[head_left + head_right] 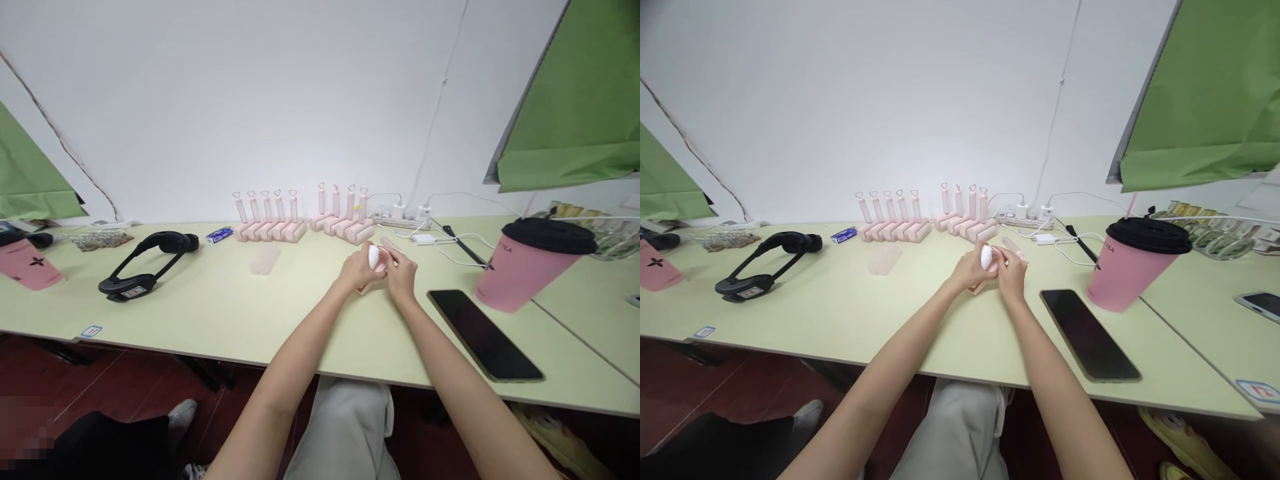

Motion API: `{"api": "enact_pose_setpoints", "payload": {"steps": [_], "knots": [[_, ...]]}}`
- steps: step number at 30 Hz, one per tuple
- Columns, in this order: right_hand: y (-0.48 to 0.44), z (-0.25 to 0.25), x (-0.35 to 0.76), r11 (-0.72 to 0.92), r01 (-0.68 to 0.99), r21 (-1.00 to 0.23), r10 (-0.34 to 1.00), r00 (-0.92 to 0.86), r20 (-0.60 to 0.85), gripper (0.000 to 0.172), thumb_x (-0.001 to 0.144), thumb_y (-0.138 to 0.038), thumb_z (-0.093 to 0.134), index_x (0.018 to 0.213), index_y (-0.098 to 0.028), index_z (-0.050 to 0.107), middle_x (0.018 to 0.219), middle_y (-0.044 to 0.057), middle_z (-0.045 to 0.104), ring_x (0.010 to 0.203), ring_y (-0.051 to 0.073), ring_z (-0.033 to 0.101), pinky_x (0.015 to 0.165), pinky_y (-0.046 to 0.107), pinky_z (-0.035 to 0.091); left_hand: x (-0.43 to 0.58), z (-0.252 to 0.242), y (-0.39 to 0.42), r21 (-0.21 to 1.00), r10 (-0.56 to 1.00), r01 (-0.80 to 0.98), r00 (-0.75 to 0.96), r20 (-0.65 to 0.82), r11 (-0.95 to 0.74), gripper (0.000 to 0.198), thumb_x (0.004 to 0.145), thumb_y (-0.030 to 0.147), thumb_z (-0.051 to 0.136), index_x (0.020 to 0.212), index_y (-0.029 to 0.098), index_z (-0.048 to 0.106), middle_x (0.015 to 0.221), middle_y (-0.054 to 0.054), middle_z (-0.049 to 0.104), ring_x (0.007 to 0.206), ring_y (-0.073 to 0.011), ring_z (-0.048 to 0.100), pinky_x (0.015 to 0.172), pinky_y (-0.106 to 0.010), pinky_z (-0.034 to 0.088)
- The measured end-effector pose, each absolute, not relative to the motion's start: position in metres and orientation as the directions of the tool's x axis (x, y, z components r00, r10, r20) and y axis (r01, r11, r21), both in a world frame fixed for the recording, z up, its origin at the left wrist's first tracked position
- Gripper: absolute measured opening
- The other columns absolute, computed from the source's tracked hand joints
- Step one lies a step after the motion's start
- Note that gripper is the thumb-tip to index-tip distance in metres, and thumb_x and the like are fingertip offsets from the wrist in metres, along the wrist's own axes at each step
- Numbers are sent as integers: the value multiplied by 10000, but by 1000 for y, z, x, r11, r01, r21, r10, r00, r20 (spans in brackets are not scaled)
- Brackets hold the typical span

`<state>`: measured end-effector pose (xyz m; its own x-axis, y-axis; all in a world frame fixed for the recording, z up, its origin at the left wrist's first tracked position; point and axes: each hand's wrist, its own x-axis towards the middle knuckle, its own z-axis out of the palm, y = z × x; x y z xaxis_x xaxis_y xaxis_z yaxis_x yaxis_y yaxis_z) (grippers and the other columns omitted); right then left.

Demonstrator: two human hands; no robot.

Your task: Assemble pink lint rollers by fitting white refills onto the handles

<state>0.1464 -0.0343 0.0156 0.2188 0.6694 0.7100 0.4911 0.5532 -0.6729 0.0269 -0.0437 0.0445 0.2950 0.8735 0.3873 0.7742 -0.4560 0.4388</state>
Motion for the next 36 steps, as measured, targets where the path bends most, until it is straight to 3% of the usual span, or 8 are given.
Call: {"api": "enact_pose_setpoints", "payload": {"steps": [11,29,33,36], "knots": [[-23,5,153,374,499,-782,743,343,574,398,814,-411,397,765,-143,688,724,90,678,690,194,549,748,340,399,42,47,-48,395,904,818,330,272,-418,537,691,378,571,1129,188,326,947,-108,625,873,-264,607,679,-292,425],[-26,3,160,304,469,-829,781,376,499,439,755,-477,411,752,-152,707,712,92,688,645,195,538,673,318,409,55,45,-57,423,938,839,279,204,-342,460,717,323,535,1120,186,359,946,-134,628,874,-280,610,684,-309,423],[-27,5,159,360,407,-839,796,336,504,416,742,-486,439,729,-170,709,702,78,692,659,204,560,671,319,425,52,41,-57,477,935,805,284,211,-352,564,709,366,534,1196,187,313,946,-134,627,878,-291,607,665,-307,425],[-25,4,160,369,345,-863,815,326,479,426,734,-501,455,756,-161,710,738,80,698,704,214,581,687,324,437,51,40,-55,497,944,805,248,217,-325,754,692,357,549,1312,158,170,968,-158,620,901,-299,603,681,-311,422]]}}
